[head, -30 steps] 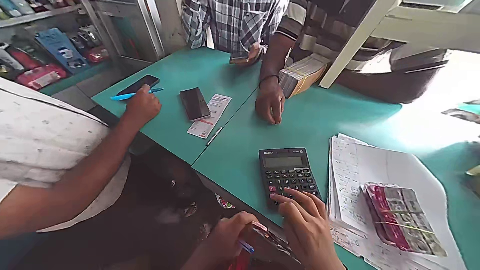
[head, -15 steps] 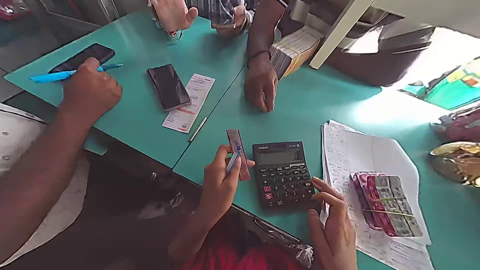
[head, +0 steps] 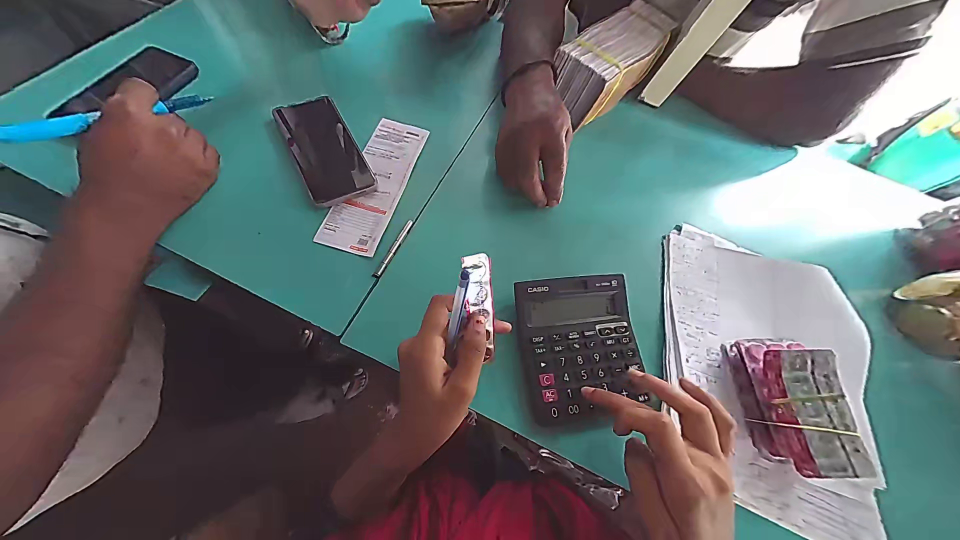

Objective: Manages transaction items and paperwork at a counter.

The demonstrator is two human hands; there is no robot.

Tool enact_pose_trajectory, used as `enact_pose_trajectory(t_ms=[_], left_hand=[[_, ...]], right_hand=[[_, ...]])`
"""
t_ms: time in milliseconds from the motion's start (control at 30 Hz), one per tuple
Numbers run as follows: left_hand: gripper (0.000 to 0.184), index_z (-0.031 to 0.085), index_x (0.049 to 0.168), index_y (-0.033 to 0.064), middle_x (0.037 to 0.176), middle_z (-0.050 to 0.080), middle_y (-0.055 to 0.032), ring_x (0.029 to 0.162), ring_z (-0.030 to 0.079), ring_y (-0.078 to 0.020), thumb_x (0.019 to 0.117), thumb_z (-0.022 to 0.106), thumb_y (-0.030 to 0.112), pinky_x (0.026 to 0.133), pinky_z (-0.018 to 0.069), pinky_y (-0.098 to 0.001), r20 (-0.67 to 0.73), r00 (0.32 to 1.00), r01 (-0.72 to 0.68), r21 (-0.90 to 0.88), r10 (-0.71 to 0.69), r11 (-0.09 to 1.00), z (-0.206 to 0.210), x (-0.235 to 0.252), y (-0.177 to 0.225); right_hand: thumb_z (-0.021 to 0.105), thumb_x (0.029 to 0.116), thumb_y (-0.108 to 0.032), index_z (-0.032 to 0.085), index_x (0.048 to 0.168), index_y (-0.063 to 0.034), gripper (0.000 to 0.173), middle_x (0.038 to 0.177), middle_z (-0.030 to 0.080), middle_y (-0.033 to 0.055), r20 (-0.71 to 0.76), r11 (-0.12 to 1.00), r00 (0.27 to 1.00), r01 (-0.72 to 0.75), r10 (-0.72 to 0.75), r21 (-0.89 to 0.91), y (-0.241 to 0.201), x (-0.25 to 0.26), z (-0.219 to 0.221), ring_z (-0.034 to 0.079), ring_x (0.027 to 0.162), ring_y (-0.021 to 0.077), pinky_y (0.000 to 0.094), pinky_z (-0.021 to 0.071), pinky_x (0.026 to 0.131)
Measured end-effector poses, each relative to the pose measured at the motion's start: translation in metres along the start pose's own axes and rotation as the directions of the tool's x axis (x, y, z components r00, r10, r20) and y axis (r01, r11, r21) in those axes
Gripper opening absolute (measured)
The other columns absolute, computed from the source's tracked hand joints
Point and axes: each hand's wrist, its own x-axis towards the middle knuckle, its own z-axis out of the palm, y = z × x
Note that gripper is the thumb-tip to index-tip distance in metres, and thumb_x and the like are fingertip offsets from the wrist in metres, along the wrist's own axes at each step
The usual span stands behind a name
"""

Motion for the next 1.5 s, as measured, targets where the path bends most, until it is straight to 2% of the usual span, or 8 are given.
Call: enact_pose_trajectory(t_ms=[100, 233, 500, 767, 1100, 1233, 1400, 1500], left_hand=[[0.017, 0.054, 0.115, 0.0006, 0.091, 0.076, 0.0026, 0.063, 0.058, 0.0095, 0.1029, 0.050, 0.012, 0.052, 0.0422, -0.0096, 0.013, 1.000, -0.024, -0.026, 0.024, 0.999, -0.001, 0.000, 0.000], [0.018, 0.058, 0.114, -0.0008, 0.088, 0.076, 0.0041, 0.064, 0.059, 0.0097, 0.1018, 0.053, 0.012, 0.053, 0.0437, -0.0091, 0.039, 0.999, -0.003, -0.085, 0.006, 0.996, -0.005, 0.001, 0.001], [0.021, 0.067, 0.113, -0.0011, 0.083, 0.077, 0.0053, 0.060, 0.060, 0.0089, 0.0973, 0.061, 0.011, 0.050, 0.0456, -0.0084, 0.008, 1.000, 0.001, -0.181, 0.001, 0.983, -0.006, -0.003, 0.001], [0.017, 0.067, 0.111, 0.0032, 0.077, 0.069, 0.0135, 0.062, 0.059, 0.0083, 0.0970, 0.061, 0.012, 0.054, 0.0483, -0.0086, 0.025, 0.999, -0.027, -0.165, 0.032, 0.986, -0.008, -0.001, -0.003], [0.027, 0.073, 0.114, 0.0176, 0.075, 0.057, 0.0189, 0.060, 0.042, 0.0141, 0.1027, 0.058, 0.037, 0.052, 0.0344, -0.0056, 0.100, 0.993, -0.049, -0.187, 0.069, 0.981, -0.010, 0.002, -0.007], [0.024, 0.073, 0.101, 0.0142, 0.081, 0.064, 0.0174, 0.065, 0.052, 0.0128, 0.1048, 0.054, 0.029, 0.057, 0.0432, -0.0062, 0.086, 0.995, -0.033, -0.174, 0.048, 0.984, -0.009, 0.000, -0.005], [0.018, 0.073, 0.098, 0.0034, 0.079, 0.065, 0.0091, 0.064, 0.054, 0.0100, 0.0994, 0.060, 0.015, 0.056, 0.0455, -0.0072, 0.070, 0.996, -0.056, -0.009, 0.056, 0.998, -0.009, 0.001, -0.003], [0.019, 0.074, 0.102, 0.0050, 0.079, 0.066, 0.0093, 0.062, 0.052, 0.0108, 0.1000, 0.062, 0.020, 0.054, 0.0432, -0.0069, 0.041, 0.998, -0.052, 0.015, 0.051, 0.999, -0.008, 0.001, -0.003]], right_hand=[[0.026, 0.1093, -0.023, 0.047, 0.103, -0.0189, 0.023, 0.122, 0.072, -0.0050, 0.016, 1.000, 1.000, 0.011, -0.011, -0.014, -0.004, 0.009, 0.006, 0.051, 0.135, 0.0157, 0.0428, 0.0178, 0.118], [0.029, 0.1055, -0.019, 0.053, 0.101, -0.0181, 0.024, 0.115, 0.075, -0.0033, 0.041, 1.000, 0.999, -0.001, 0.001, 0.005, -0.003, 0.015, 0.011, 0.054, 0.132, 0.0202, 0.0500, 0.0202, 0.115], [0.037, 0.1016, -0.016, 0.047, 0.116, -0.0069, 0.020, 0.136, 0.066, 0.0065, -0.079, 0.943, 0.966, -0.222, 0.248, 0.247, 0.021, -0.005, -0.004, 0.056, 0.131, 0.0072, 0.0245, 0.0438, 0.108], [0.035, 0.1019, -0.014, 0.047, 0.114, -0.0051, 0.020, 0.132, 0.067, 0.0102, -0.117, 0.949, 0.962, -0.217, 0.248, 0.229, 0.019, -0.013, 0.003, 0.060, 0.124, 0.0081, 0.0221, 0.0459, 0.101], [0.033, 0.1021, -0.016, 0.049, 0.114, -0.0072, 0.022, 0.130, 0.068, 0.0097, -0.130, 0.963, 0.959, -0.235, 0.251, 0.129, 0.020, -0.011, 0.003, 0.052, 0.136, 0.0177, 0.0338, 0.0360, 0.113], [0.034, 0.0976, -0.015, 0.060, 0.110, -0.0061, 0.030, 0.119, 0.073, 0.0106, -0.089, 0.957, 0.955, -0.288, 0.284, -0.036, 0.014, -0.004, 0.001, 0.056, 0.125, 0.0294, 0.0465, 0.0325, 0.105], [0.032, 0.1040, -0.021, 0.054, 0.117, -0.0144, 0.027, 0.124, 0.070, -0.0008, -0.112, 0.977, 0.972, -0.203, 0.209, 0.061, 0.016, -0.008, -0.001, 0.046, 0.137, 0.0220, 0.0429, 0.0228, 0.117], [0.030, 0.1104, -0.022, 0.046, 0.104, -0.0222, 0.017, 0.124, 0.069, -0.0124, -0.120, 0.991, 0.991, -0.044, 0.059, 0.126, 0.005, -0.010, 0.000, 0.045, 0.142, 0.0121, 0.0423, 0.0150, 0.124]])
